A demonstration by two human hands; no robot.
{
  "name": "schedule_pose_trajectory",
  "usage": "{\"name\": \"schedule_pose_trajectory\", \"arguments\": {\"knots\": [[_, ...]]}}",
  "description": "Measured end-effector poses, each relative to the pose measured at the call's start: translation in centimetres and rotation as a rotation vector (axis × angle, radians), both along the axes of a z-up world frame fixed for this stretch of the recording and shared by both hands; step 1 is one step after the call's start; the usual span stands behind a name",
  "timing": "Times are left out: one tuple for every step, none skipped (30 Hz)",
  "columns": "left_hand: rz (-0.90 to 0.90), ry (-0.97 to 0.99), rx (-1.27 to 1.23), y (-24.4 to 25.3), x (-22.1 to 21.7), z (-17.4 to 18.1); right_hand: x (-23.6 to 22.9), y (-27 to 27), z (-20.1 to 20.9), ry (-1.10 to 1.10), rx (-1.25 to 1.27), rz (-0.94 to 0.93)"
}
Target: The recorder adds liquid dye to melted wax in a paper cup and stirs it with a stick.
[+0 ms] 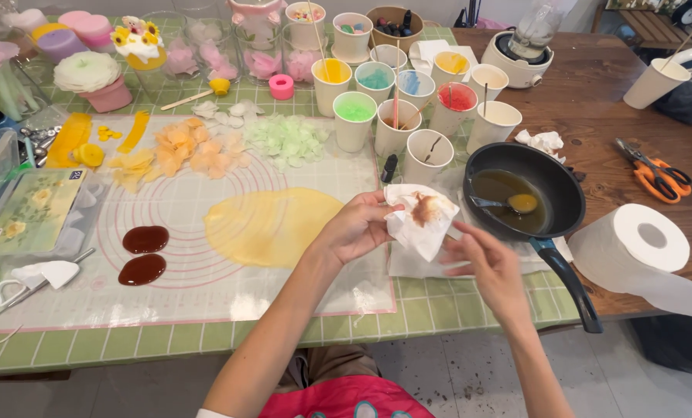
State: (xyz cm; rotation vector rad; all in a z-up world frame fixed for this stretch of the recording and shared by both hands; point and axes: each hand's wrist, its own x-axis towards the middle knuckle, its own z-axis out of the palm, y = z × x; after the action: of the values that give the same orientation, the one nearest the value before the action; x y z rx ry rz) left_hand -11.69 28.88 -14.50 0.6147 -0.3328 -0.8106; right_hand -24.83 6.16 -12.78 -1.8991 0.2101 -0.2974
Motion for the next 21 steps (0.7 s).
{"name": "schedule_pose_trajectory", "arguments": {"knots": [[0.008, 0.003, -0.015, -0.1, -0.5, 0.3, 0.1, 1.0, 0.9, 0.032, 0.229, 0.117], [0.016, 0.007, -0.030, -0.2, -1.0, 0.7, 0.3, 2.1, 1.9, 0.067, 0.458, 0.232], [0.018, 0.006, -0.031, -0.5, -1.2, 0.7, 0.4, 2.2, 1.2, 0.066, 0.457, 0.235], [0.047, -0.021, -0.015, -0.7, -1.5, 0.6, 0.6, 2.3, 0.5, -0.007, 0.576, 0.238], [0.078, -0.046, 0.003, -0.8, -1.8, 0.5, 0.7, 2.4, -0.3, -0.080, 0.697, 0.242], [0.082, -0.045, 0.004, -0.7, -2.1, 0.7, 0.8, 2.5, -0.4, -0.078, 0.699, 0.245], [0.133, -0.096, 0.079, -0.6, -2.4, 0.9, 0.9, 2.6, -0.4, -0.105, 0.634, 0.205], [0.185, -0.147, 0.155, -0.6, -2.7, 1.2, 0.9, 2.6, -0.5, -0.131, 0.568, 0.165], [0.184, -0.148, 0.155, -0.6, -2.8, 1.2, 1.1, 2.5, -0.6, -0.132, 0.568, 0.164], [0.224, -0.202, 0.216, -0.6, -2.9, 1.3, 1.2, 2.3, -0.8, -0.133, 0.521, 0.128], [0.262, -0.254, 0.277, -0.6, -3.1, 1.3, 1.2, 2.1, -1.0, -0.132, 0.475, 0.091], [0.260, -0.252, 0.276, -0.7, -3.2, 1.2, 1.1, 2.3, -0.8, -0.130, 0.474, 0.088], [0.278, -0.291, 0.298, -0.8, -3.4, 1.2, 1.0, 2.5, -0.6, -0.148, 0.510, 0.094], [0.296, -0.329, 0.320, -0.8, -3.5, 1.2, 0.9, 2.8, -0.3, -0.165, 0.546, 0.099], [0.297, -0.329, 0.320, -0.7, -3.8, 1.9, 1.1, 2.4, -0.8, -0.165, 0.546, 0.100], [0.297, -0.321, 0.312, -0.6, -4.1, 2.5, 1.3, 2.1, -1.2, -0.175, 0.655, 0.120], [0.297, -0.313, 0.306, -0.5, -4.4, 3.2, 1.4, 1.7, -1.7, -0.183, 0.765, 0.139], [0.297, -0.311, 0.307, -0.4, -4.4, 2.9, 1.4, 1.5, -2.0, -0.182, 0.766, 0.139], [0.285, -0.284, 0.258, -0.4, -4.3, 2.7, 1.5, 1.2, -2.3, -0.161, 0.805, 0.134], [0.274, -0.257, 0.209, -0.4, -4.2, 2.4, 1.6, 0.9, -2.6, -0.139, 0.845, 0.129], [0.274, -0.256, 0.209, -0.4, -4.1, 2.0, 1.5, 1.1, -2.2, -0.138, 0.845, 0.128]]}}
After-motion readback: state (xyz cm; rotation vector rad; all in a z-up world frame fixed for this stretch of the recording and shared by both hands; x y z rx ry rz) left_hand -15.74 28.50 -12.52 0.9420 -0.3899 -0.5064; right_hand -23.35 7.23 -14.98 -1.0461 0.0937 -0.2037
